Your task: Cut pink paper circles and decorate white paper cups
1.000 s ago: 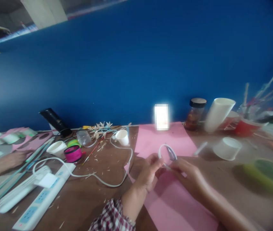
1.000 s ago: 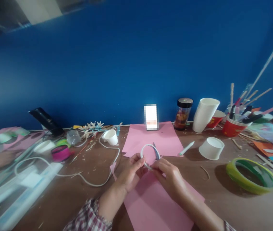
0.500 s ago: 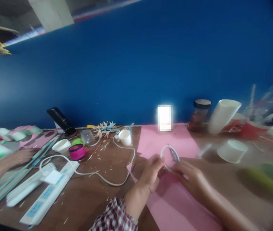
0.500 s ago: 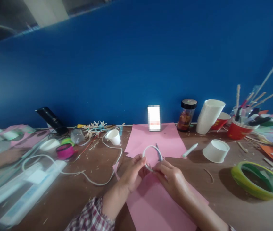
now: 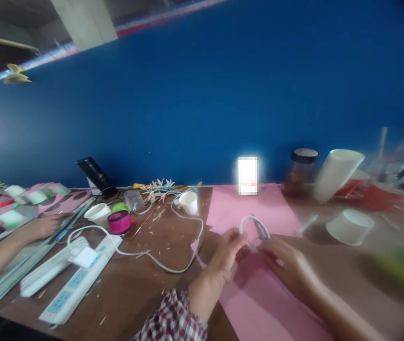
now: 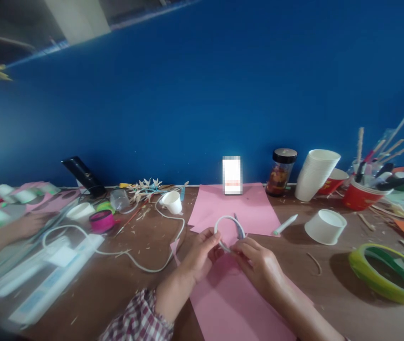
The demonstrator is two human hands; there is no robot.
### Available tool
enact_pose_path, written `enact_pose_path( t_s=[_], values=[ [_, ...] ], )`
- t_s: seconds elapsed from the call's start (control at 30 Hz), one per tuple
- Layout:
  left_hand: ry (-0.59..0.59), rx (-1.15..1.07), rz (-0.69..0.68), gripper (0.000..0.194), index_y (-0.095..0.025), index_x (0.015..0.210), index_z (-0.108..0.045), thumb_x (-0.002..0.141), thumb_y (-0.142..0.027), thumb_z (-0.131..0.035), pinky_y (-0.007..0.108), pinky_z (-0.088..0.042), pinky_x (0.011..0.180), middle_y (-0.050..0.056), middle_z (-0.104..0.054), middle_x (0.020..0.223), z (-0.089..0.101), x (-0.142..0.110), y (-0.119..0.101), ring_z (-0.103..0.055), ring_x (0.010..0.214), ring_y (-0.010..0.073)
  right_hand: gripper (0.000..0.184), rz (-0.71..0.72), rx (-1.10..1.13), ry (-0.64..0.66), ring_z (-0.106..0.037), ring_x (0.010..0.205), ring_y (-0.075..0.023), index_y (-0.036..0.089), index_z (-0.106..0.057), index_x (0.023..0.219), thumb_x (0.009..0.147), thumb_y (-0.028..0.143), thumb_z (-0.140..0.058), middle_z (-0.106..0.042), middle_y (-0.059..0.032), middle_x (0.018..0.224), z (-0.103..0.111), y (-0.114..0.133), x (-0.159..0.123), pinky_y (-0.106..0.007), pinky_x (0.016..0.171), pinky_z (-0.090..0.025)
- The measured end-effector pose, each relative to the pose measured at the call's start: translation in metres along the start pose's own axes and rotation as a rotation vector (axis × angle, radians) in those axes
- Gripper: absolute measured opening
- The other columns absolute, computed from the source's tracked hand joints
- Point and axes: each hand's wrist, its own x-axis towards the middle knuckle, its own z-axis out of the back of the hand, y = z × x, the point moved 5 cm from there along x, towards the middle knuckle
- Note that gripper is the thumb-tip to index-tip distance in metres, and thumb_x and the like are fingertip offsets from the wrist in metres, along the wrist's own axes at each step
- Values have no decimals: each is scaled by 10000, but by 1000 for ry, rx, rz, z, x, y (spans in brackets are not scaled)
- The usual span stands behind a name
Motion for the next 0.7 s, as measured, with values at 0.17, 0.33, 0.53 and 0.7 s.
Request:
enact_pose_path(
  t_s=[0.17,0.33,0.53,0.7],
  values=[
    [-12,-1,-12,332,-147,745,-550,631,-323,-806,214,-403,568,-33,-549,617,0,0,0,-501,550,73,133,-38,-20,45,-632,758,-174,218,-640,931,890,222,-513,-663,-54,897,-3,-3,-2,-262,655,-508],
    [24,14,-24,309,-149,690,-530,663,-329,-781,210,-383,553,-26,-553,608,1,0,0,-505,546,77,132,-14,-30,-9,-640,773,-179,214,-648,895,887,228,-517,-674,-55,885,2,1,1,-275,682,-516],
    [5,39,-18,279,-149,700,-545,665,-305,-774,206,-383,553,-30,-561,623,5,1,2,-508,546,73,104,-39,-37,-14,-597,674,-156,208,-627,849,883,214,-529,-642,-32,799,5,3,3,-258,612,-482],
    [-21,47,-5,318,-147,708,-564,623,-344,-798,213,-388,556,-22,-580,629,4,1,0,-525,549,83,108,-52,-31,-12,-581,660,-149,208,-616,844,891,202,-519,-628,-27,797,4,2,1,-253,605,-464]
  ],
)
